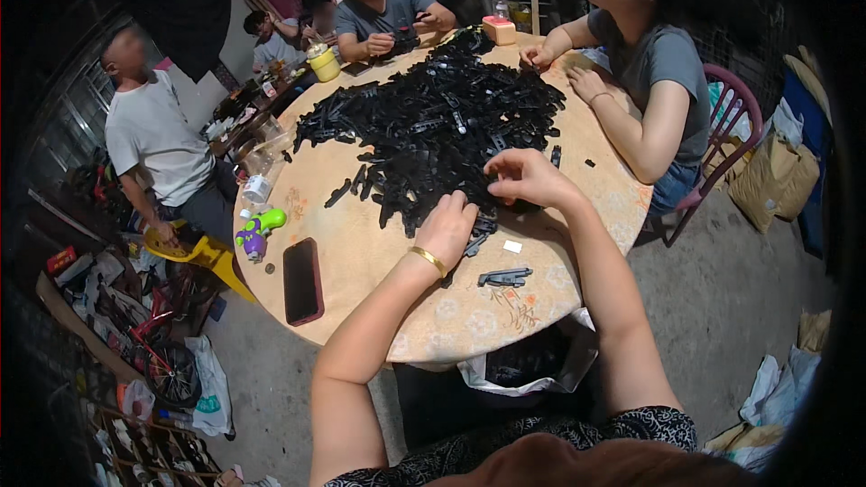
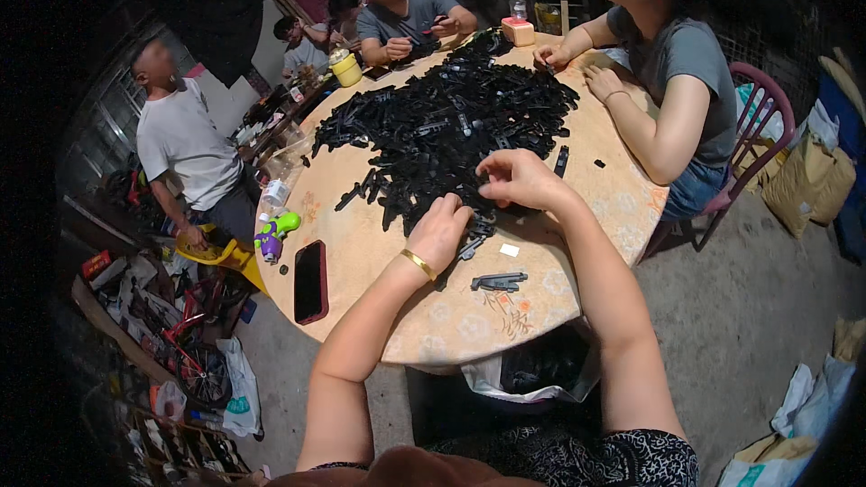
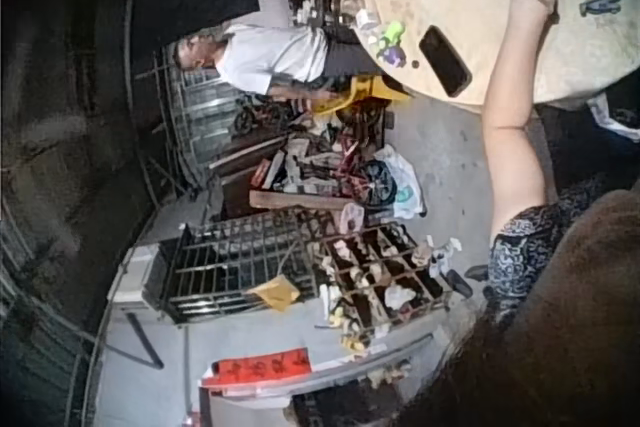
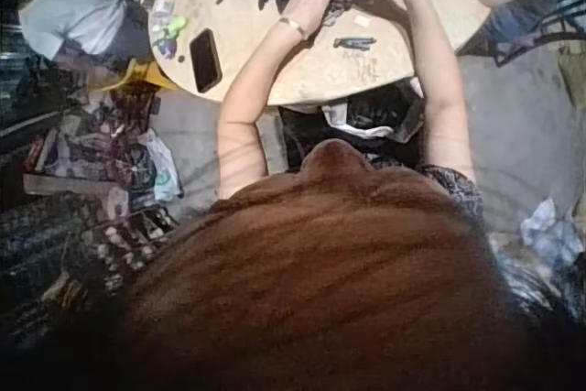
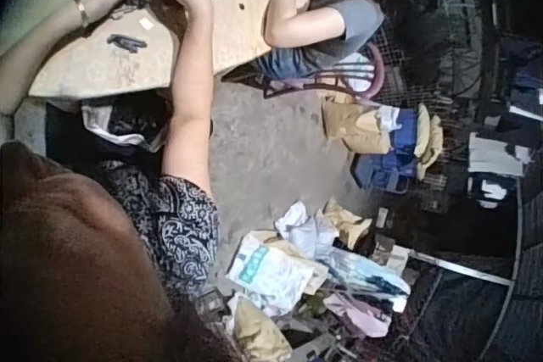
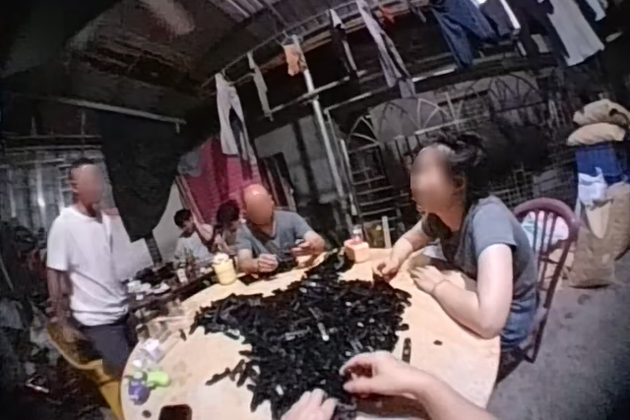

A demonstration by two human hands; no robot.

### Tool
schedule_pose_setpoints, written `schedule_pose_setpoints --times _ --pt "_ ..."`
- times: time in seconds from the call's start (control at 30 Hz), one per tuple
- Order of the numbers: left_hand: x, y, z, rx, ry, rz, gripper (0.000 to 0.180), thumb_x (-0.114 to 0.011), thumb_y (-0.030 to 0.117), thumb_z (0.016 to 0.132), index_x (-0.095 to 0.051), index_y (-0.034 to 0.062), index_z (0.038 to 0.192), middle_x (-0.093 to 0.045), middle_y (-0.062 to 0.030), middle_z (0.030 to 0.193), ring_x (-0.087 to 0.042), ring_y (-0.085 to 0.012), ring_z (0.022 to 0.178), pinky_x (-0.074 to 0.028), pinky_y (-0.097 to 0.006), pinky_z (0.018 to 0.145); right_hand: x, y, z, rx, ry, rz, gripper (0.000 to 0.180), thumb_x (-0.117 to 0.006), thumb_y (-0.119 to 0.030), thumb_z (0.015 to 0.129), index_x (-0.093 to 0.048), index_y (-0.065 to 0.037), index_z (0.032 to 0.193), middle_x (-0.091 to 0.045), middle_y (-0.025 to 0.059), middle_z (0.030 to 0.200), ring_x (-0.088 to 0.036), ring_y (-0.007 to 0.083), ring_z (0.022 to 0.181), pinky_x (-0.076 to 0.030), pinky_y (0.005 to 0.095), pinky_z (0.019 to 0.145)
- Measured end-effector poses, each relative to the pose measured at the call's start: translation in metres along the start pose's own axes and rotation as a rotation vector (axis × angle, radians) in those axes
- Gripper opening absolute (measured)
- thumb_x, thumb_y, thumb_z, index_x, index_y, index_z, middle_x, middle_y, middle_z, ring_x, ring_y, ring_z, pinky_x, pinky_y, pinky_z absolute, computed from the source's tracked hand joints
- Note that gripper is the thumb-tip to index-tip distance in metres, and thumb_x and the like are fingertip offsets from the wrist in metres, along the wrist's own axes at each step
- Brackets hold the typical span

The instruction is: The person sorts small black plastic components by hand at a table, inspecting them before placing them into storage bags.

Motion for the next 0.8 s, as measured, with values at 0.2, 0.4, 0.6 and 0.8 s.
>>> schedule_pose_setpoints --times 0.2,0.4,0.6,0.8 --pt "0.01 -0.012 0.004 -0.001 0.335 -0.241 0.029 -0.063 0.005 0.067 -0.054 -0.0006 0.094 -0.056 -0.0161 0.084 -0.056 -0.0333 0.076 -0.048 -0.037 0.07 -0.009 0.002 0.005 0.145 0.27 0.509 0.022 -0.067 -0.004 0.077 -0.057 -0.001 0.096 -0.059 0.0027 0.08 -0.061 0.0112 0.07 -0.053 0.0257 0.068" --pt "0.0 -0.028 0.002 0.504 0.358 -1.413 0.029 -0.054 -0.007 0.08 -0.047 -0.0041 0.108 -0.058 -0.0086 0.095 -0.06 -0.0136 0.077 -0.055 -0.026 0.068 -0.035 -0.003 0.002 0.244 0.309 0.351 0.019 -0.068 -0.003 0.076 -0.061 0.0 0.094 -0.062 0.0021 0.084 -0.057 0.0069 0.074 -0.046 0.0212 0.068" --pt "0.008 -0.023 -0.001 0.572 0.364 -1.499 0.03 -0.052 -0.006 0.081 -0.048 -0.0057 0.111 -0.059 -0.0104 0.095 -0.062 -0.015 0.079 -0.055 -0.025 0.071 -0.045 -0.01 -0.002 0.515 0.41 -0.257 0.019 -0.071 -0.009 0.069 -0.066 -0.002 0.085 -0.064 0.0083 0.08 -0.061 0.0184 0.074 -0.048 0.0283 0.066" --pt "0.01 -0.031 -0.009 0.738 0.298 -1.644 0.037 -0.059 -0.003 0.08 -0.049 -0.006 0.116 -0.061 -0.0093 0.091 -0.063 -0.0142 0.075 -0.054 -0.023 0.069 -0.049 -0.018 -0.007 0.753 0.46 -0.592 0.021 -0.071 -0.01 0.065 -0.064 -0.005 0.083 -0.062 0.0084 0.085 -0.059 0.0259 0.083 -0.049 0.0331 0.071"
Point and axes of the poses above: each hand's wrist, its own z-axis towards the middle knuckle, its own x-axis out of the back of the hand, y = z × x, the point moved 3 cm from there along z, towards the middle knuckle
